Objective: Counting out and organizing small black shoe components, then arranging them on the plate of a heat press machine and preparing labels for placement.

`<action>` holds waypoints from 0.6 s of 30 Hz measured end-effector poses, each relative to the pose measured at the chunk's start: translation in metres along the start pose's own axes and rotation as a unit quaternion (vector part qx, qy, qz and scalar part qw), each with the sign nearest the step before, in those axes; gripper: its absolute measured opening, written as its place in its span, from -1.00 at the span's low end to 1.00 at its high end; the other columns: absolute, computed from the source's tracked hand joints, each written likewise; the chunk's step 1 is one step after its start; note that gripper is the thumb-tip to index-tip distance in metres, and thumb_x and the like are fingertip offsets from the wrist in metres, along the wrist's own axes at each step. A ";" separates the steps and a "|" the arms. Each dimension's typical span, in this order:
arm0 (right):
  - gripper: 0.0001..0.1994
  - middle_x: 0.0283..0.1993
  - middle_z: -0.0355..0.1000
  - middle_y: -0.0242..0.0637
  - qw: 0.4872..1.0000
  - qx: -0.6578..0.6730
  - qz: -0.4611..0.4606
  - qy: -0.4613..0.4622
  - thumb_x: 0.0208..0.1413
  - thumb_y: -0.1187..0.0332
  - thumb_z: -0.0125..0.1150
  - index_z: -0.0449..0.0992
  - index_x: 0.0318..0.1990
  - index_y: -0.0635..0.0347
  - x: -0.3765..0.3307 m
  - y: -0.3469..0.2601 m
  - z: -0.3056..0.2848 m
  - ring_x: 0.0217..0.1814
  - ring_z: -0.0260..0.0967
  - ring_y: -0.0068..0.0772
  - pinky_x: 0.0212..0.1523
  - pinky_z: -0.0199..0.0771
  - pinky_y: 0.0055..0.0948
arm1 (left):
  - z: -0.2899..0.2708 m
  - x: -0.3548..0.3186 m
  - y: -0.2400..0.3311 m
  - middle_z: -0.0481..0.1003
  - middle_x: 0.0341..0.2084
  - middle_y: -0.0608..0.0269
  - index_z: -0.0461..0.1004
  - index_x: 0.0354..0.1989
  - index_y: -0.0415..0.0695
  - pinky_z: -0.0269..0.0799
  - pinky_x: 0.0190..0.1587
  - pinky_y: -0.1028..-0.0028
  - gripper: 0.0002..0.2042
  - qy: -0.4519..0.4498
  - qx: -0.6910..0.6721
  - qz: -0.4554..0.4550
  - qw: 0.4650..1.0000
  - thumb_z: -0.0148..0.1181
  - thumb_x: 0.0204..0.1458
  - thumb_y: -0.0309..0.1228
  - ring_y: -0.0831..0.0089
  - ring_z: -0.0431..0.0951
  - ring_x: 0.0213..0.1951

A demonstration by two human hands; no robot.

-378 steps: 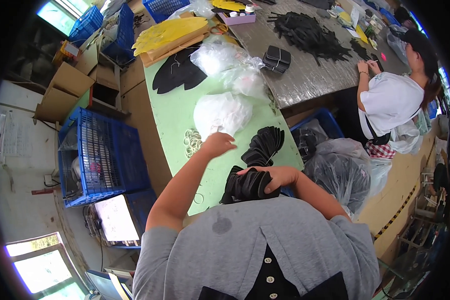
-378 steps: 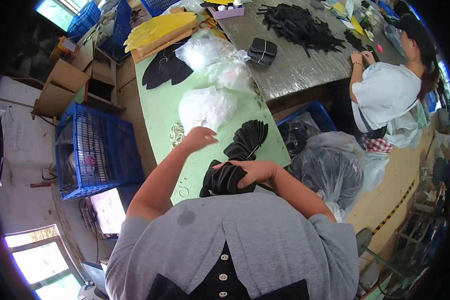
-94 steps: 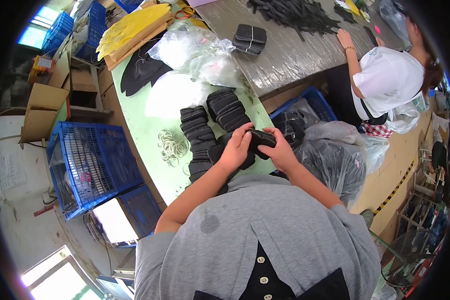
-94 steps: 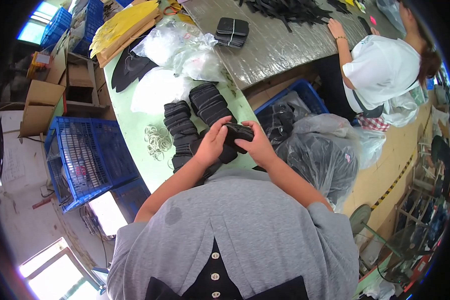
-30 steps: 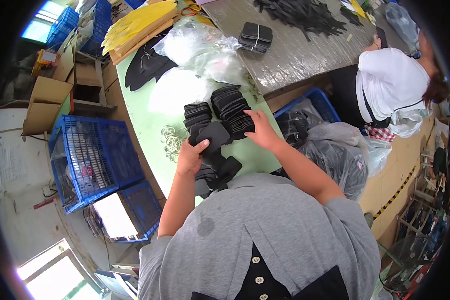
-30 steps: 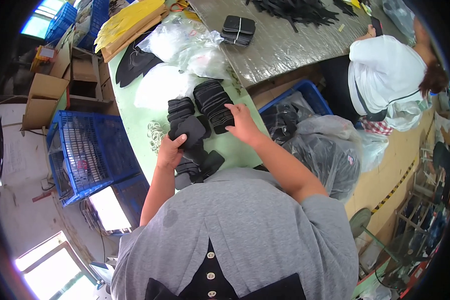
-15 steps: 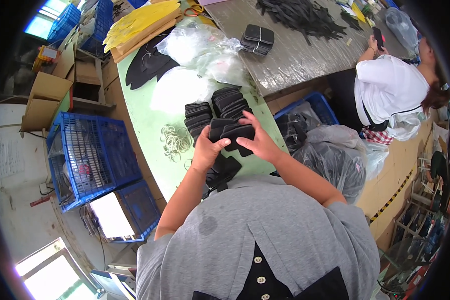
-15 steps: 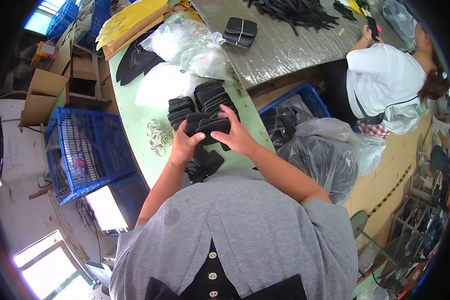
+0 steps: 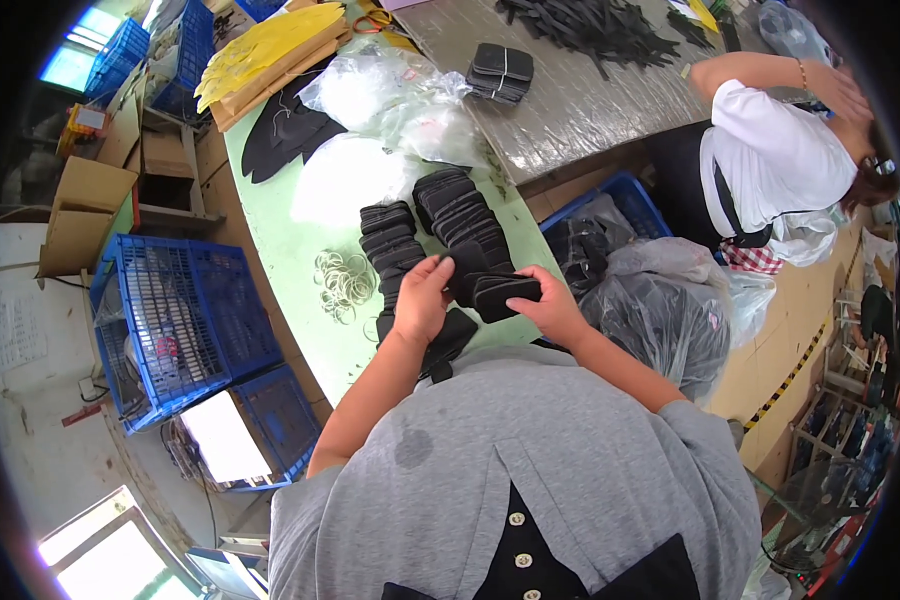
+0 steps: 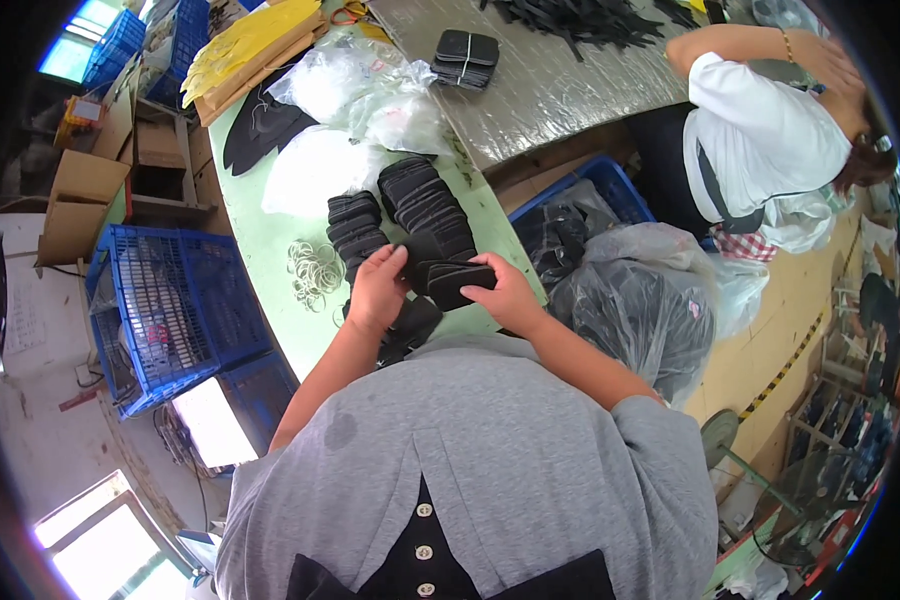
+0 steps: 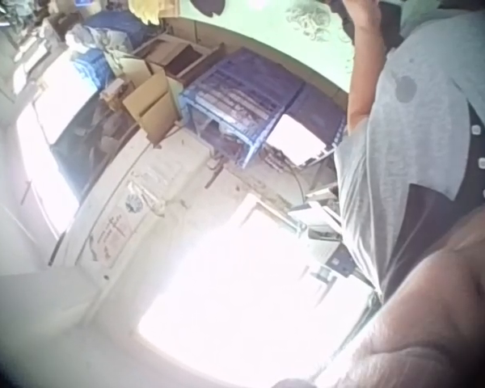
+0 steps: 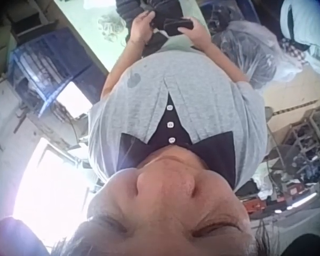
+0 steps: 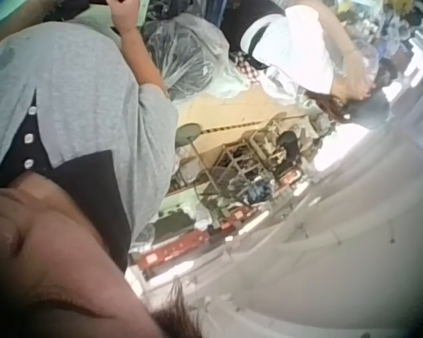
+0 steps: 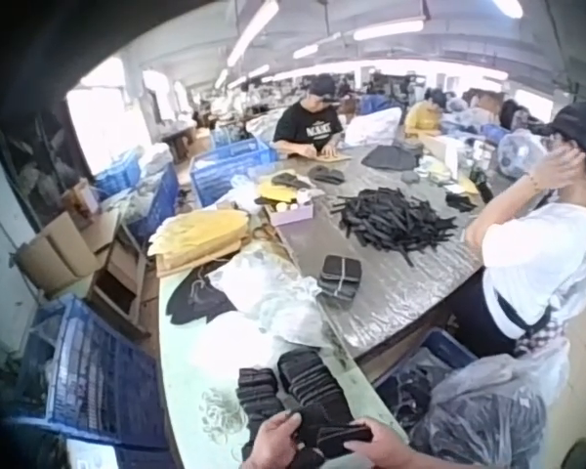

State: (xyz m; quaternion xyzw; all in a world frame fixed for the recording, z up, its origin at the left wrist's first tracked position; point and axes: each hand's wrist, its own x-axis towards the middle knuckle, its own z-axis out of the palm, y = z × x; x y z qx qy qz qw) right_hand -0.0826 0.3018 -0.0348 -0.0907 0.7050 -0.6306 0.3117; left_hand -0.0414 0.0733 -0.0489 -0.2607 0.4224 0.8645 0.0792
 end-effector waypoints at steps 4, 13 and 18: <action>-0.63 -0.18 0.47 -0.30 0.998 0.046 0.029 -0.011 0.00 0.51 0.32 0.41 -0.01 0.24 -0.008 0.009 -0.021 -0.14 0.40 -0.53 -0.07 0.42 -0.50 | -0.009 0.008 0.014 0.56 -0.22 0.26 0.49 -0.10 -0.20 0.50 -0.08 0.39 -0.83 0.004 -0.072 0.009 0.997 0.04 0.26 -0.40 0.42 0.57 -0.19; -0.56 -0.02 0.40 -0.20 0.966 0.208 0.154 0.015 0.13 0.52 0.17 0.28 0.18 0.14 -0.010 -0.011 -0.008 -0.12 0.47 -0.37 -0.35 0.61 -0.34 | 0.016 -0.004 0.033 0.56 -0.32 0.32 0.50 -0.06 -0.26 0.46 -0.21 0.54 -0.80 0.037 0.085 0.108 0.990 0.17 0.16 -0.49 0.54 0.53 -0.34; -0.61 -0.02 0.39 -0.21 0.970 0.189 0.154 0.008 0.18 0.50 0.10 0.30 0.17 0.13 -0.008 -0.019 0.002 -0.13 0.46 -0.39 -0.33 0.59 -0.38 | 0.036 -0.020 0.058 0.56 -0.40 0.26 0.53 -0.08 -0.31 0.43 -0.30 0.56 -0.74 0.054 0.456 0.233 0.857 0.22 0.07 -0.47 0.58 0.52 -0.38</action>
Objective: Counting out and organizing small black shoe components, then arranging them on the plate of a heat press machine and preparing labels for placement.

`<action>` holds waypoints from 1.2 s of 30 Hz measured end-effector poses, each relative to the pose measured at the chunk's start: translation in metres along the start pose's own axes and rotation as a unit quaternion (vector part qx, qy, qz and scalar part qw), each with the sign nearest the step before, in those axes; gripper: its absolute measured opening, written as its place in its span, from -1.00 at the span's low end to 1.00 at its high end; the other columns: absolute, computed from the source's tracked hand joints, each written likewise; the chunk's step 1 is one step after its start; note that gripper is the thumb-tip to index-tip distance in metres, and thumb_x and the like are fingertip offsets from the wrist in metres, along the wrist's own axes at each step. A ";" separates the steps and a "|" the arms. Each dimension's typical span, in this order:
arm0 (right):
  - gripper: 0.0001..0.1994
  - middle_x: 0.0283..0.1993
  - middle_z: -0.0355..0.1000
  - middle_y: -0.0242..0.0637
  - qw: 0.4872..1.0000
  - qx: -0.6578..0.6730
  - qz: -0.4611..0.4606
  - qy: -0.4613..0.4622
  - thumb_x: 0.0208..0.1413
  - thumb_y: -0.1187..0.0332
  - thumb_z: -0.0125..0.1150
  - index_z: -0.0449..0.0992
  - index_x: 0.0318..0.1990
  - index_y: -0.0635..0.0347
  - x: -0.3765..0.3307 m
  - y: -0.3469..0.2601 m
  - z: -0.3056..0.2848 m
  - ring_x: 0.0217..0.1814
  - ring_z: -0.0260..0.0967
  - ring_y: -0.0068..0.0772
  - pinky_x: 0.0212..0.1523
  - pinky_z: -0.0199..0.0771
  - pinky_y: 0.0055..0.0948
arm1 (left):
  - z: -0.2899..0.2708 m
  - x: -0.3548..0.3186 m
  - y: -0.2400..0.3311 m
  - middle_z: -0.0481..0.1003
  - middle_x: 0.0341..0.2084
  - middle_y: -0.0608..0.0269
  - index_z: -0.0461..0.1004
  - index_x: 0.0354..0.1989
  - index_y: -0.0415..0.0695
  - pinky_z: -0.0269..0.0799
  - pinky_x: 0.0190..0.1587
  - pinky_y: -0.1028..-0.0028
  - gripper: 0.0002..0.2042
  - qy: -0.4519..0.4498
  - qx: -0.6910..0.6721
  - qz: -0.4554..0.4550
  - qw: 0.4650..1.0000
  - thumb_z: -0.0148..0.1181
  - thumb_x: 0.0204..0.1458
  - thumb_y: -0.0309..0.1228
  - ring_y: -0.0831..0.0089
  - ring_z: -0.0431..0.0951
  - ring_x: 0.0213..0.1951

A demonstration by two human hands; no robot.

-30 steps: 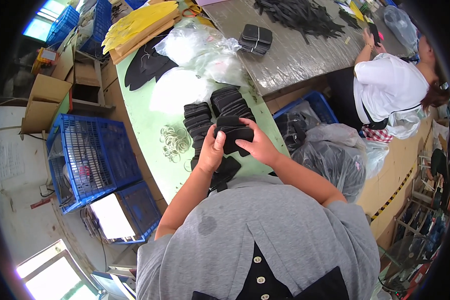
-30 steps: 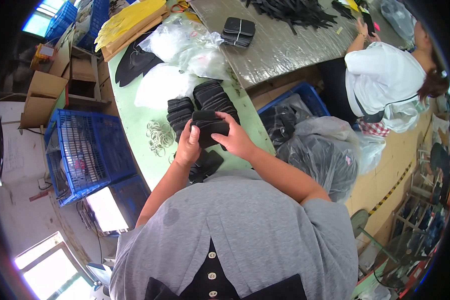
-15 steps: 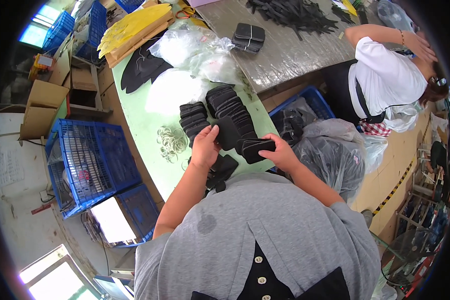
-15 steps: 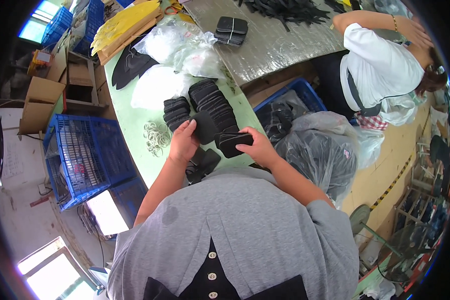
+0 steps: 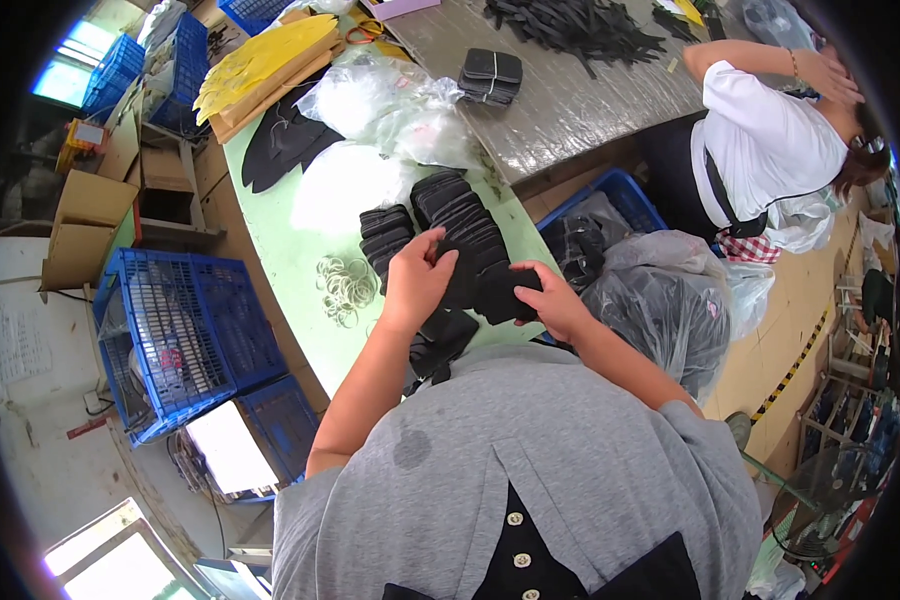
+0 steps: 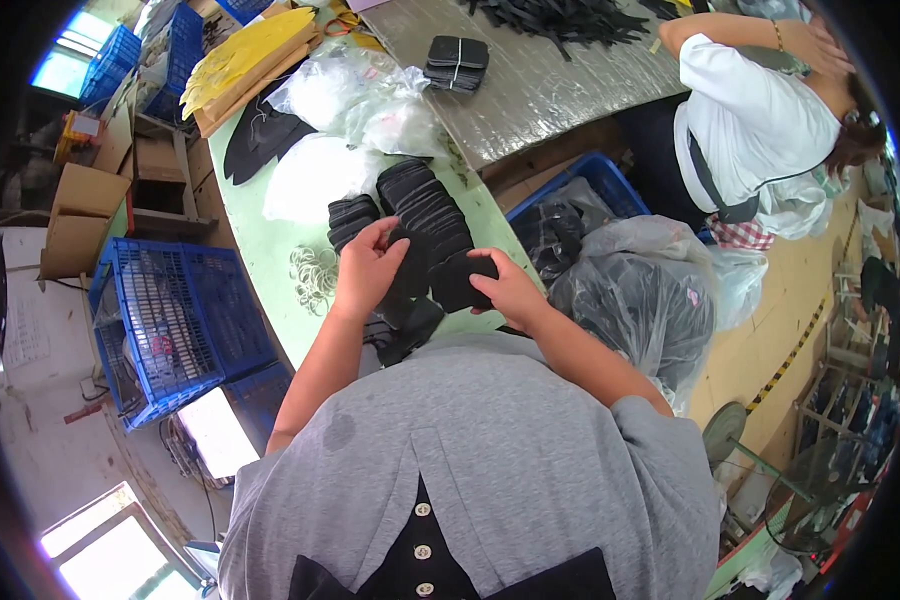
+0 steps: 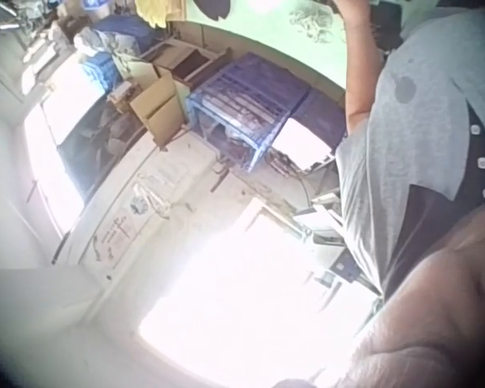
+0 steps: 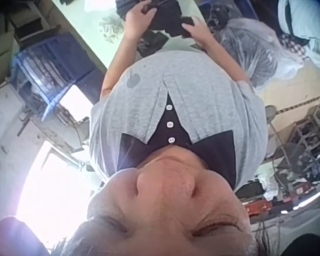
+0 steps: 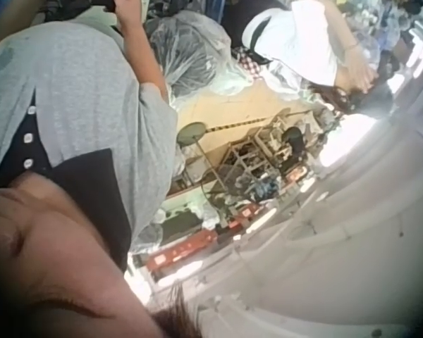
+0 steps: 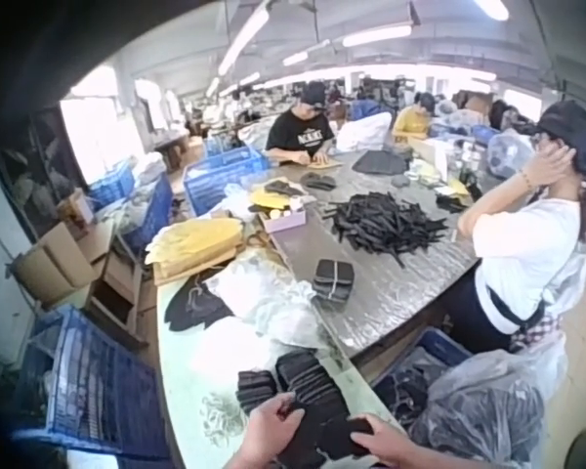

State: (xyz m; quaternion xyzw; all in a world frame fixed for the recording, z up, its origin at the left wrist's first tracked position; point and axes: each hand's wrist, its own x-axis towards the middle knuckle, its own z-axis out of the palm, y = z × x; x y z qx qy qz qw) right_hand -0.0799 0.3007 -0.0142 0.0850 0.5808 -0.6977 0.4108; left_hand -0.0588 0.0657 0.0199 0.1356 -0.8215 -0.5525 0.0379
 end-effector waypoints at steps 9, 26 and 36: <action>-0.60 0.03 0.39 -0.12 0.877 -0.308 -0.357 0.095 0.18 0.50 0.07 0.29 0.20 0.17 0.005 0.015 0.014 0.02 0.39 -0.30 0.08 0.35 -0.44 | 0.011 0.001 -0.009 0.54 -0.43 0.12 0.50 -0.19 -0.41 0.59 -0.37 0.49 -0.76 -0.204 -0.233 -0.328 0.893 0.13 0.14 -0.42 0.28 0.64 -0.36; -0.50 -0.06 0.37 -0.09 0.867 -0.361 -0.340 0.055 -0.12 0.62 0.26 0.33 0.05 0.16 0.009 0.071 -0.029 0.03 0.36 -0.06 0.08 0.36 -0.28 | 0.072 -0.038 -0.078 0.26 0.13 -0.06 0.24 0.20 -0.27 0.27 0.22 0.26 -0.44 -0.203 0.045 0.202 0.957 0.25 -0.02 -0.51 0.03 0.33 0.13; -0.51 -0.01 0.34 -0.09 0.827 -0.428 -0.363 0.020 -0.13 0.60 0.30 0.34 0.03 0.14 0.011 0.075 -0.033 0.09 0.29 0.05 0.11 0.31 -0.21 | 0.032 -0.023 -0.074 0.40 0.00 -0.09 0.32 0.11 -0.29 0.27 0.19 0.21 -0.53 -0.070 0.070 0.223 0.970 0.16 -0.06 -0.64 -0.02 0.36 0.09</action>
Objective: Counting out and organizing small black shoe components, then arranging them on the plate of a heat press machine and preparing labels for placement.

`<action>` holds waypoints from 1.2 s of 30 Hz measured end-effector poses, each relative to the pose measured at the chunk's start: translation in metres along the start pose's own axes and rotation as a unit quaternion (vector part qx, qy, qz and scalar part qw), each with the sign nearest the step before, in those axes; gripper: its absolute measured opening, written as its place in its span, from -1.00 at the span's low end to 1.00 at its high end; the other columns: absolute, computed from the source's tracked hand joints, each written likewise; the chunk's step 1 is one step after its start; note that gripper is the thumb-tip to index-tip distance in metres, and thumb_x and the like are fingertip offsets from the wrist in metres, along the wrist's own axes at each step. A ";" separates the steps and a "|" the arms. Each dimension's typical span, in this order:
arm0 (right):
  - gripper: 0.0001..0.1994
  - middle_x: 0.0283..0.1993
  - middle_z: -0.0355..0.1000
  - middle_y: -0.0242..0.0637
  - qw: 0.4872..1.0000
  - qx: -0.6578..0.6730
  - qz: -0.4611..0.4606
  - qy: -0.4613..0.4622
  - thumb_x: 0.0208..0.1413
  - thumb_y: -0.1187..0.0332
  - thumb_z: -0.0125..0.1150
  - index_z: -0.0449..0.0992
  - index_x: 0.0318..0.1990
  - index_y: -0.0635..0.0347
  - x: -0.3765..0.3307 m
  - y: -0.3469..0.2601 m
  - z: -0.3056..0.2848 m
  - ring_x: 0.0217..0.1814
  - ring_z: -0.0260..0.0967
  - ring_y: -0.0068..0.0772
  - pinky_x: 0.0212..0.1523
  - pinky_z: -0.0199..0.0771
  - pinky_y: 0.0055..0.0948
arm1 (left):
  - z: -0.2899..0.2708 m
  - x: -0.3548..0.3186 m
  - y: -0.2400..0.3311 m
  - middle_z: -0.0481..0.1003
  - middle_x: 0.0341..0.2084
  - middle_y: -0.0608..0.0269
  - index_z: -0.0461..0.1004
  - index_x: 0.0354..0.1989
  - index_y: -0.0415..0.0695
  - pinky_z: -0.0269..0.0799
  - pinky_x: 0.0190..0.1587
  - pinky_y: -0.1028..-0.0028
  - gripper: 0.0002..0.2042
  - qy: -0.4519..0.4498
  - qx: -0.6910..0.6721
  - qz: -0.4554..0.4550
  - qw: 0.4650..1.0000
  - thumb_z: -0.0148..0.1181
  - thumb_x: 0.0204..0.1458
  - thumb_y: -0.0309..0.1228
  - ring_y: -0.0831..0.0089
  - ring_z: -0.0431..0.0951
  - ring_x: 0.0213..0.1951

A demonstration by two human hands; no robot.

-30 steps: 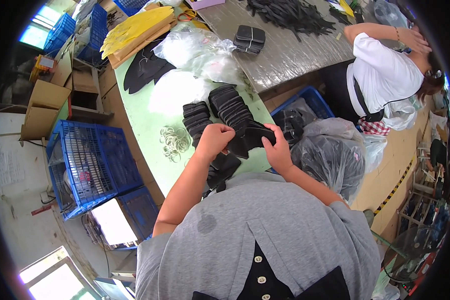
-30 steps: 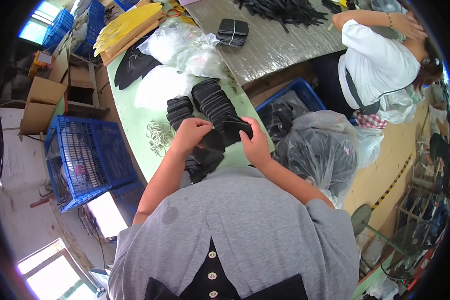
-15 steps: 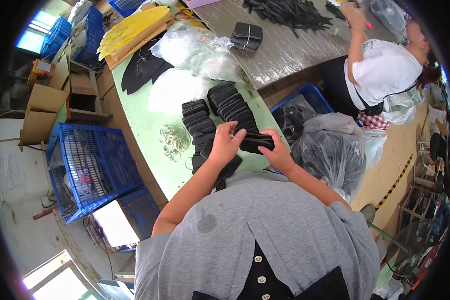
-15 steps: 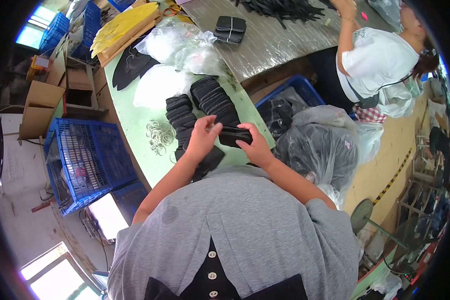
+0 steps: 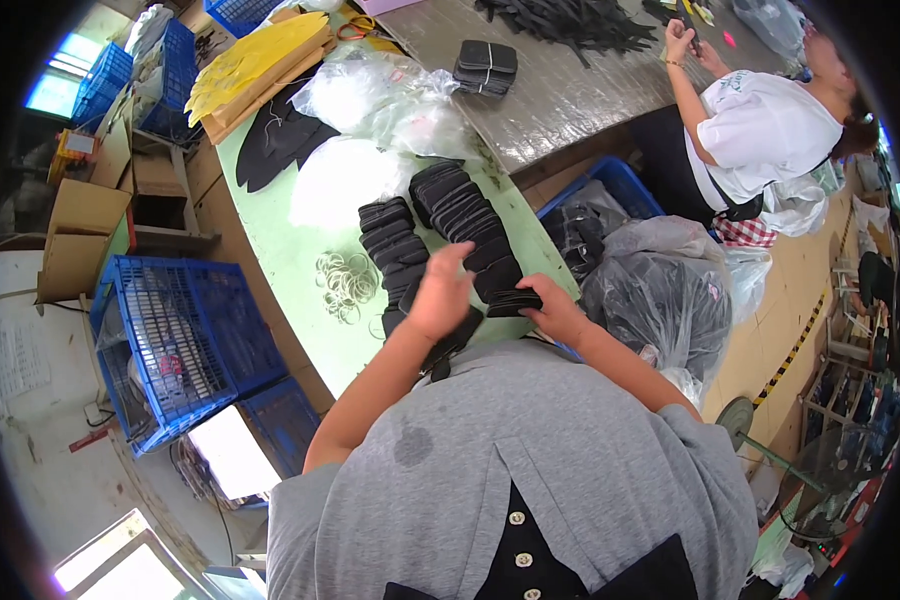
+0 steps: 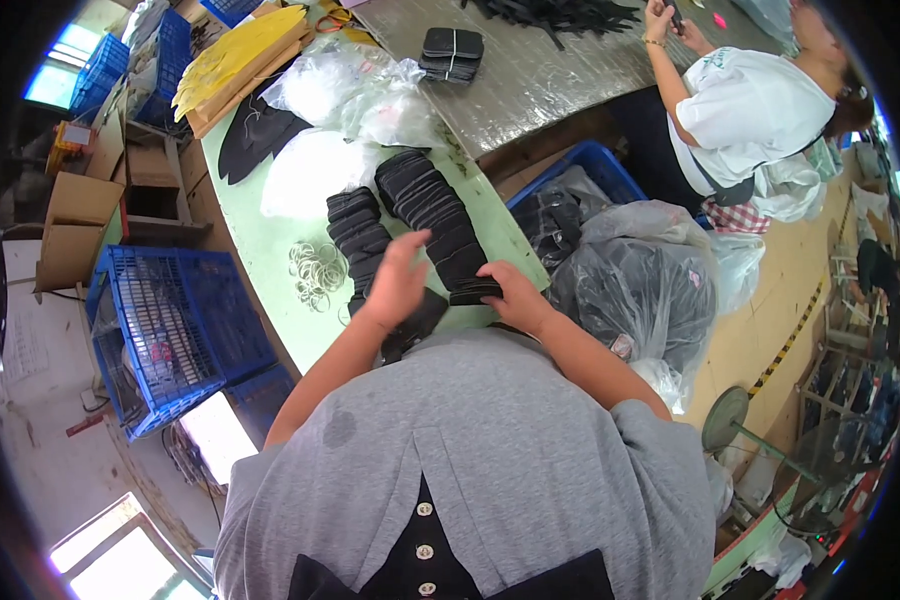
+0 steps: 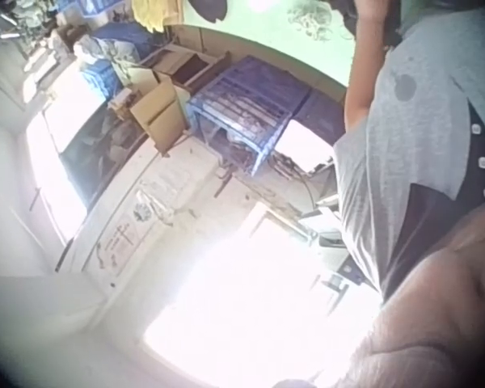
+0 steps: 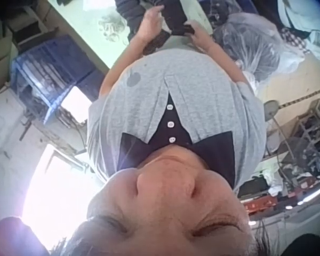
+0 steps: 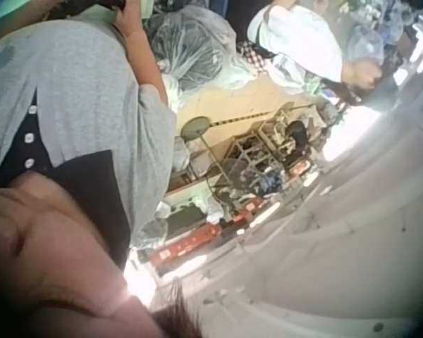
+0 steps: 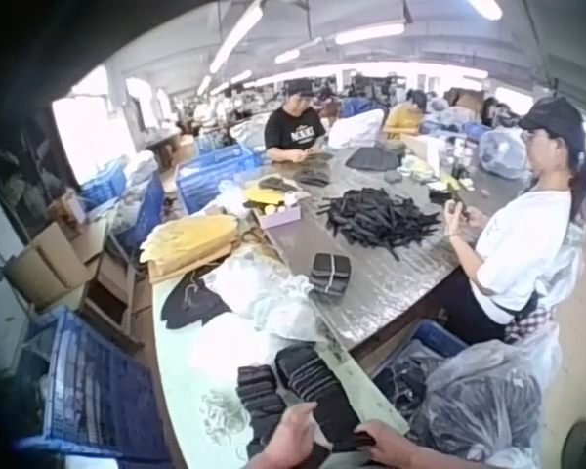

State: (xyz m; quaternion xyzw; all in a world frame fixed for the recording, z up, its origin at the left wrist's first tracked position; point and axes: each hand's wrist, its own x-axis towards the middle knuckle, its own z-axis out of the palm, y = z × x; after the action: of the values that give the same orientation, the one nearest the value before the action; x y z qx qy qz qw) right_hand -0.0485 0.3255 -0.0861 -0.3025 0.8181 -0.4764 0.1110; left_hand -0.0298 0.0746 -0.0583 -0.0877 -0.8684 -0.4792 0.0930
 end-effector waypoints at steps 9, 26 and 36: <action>-0.49 0.03 0.33 -0.08 0.996 -0.067 0.007 0.051 -0.11 0.52 0.32 0.37 0.07 0.09 0.062 0.014 0.019 0.10 0.26 0.05 0.12 0.28 -0.17 | -0.085 -0.068 -0.032 0.54 -0.27 0.03 0.51 -0.18 -0.26 0.45 -0.16 0.31 -0.78 0.068 0.103 -0.270 0.955 0.26 -0.02 -0.50 0.18 0.55 -0.27; -0.64 -0.14 0.46 -0.15 0.813 0.462 0.341 -0.097 0.31 0.14 0.04 0.41 -0.03 0.32 0.044 -0.053 0.051 -0.15 0.49 -0.31 -0.12 0.51 -0.40 | -0.052 -0.056 0.003 0.53 -0.47 0.31 0.53 -0.24 -0.23 0.45 -0.28 0.52 -0.82 0.053 -0.153 -0.402 0.901 0.32 0.00 -0.46 0.51 0.52 -0.45; -0.62 -0.03 0.46 -0.09 0.723 0.582 0.358 -0.097 0.32 0.16 0.01 0.38 0.04 0.33 0.064 -0.084 0.038 -0.06 0.49 -0.23 -0.03 0.55 -0.21 | -0.052 -0.034 0.017 0.56 -0.33 0.26 0.53 -0.19 -0.24 0.45 -0.20 0.49 -0.83 0.020 -0.545 -0.424 0.723 0.11 0.22 -0.39 0.51 0.52 -0.36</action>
State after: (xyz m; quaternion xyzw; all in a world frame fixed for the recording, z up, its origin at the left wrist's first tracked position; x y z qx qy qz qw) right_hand -0.0485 0.2300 -0.0281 0.0930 0.4117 -0.7518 0.5066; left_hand 0.0116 0.0375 -0.0255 0.2639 -0.4019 -0.8608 -0.1669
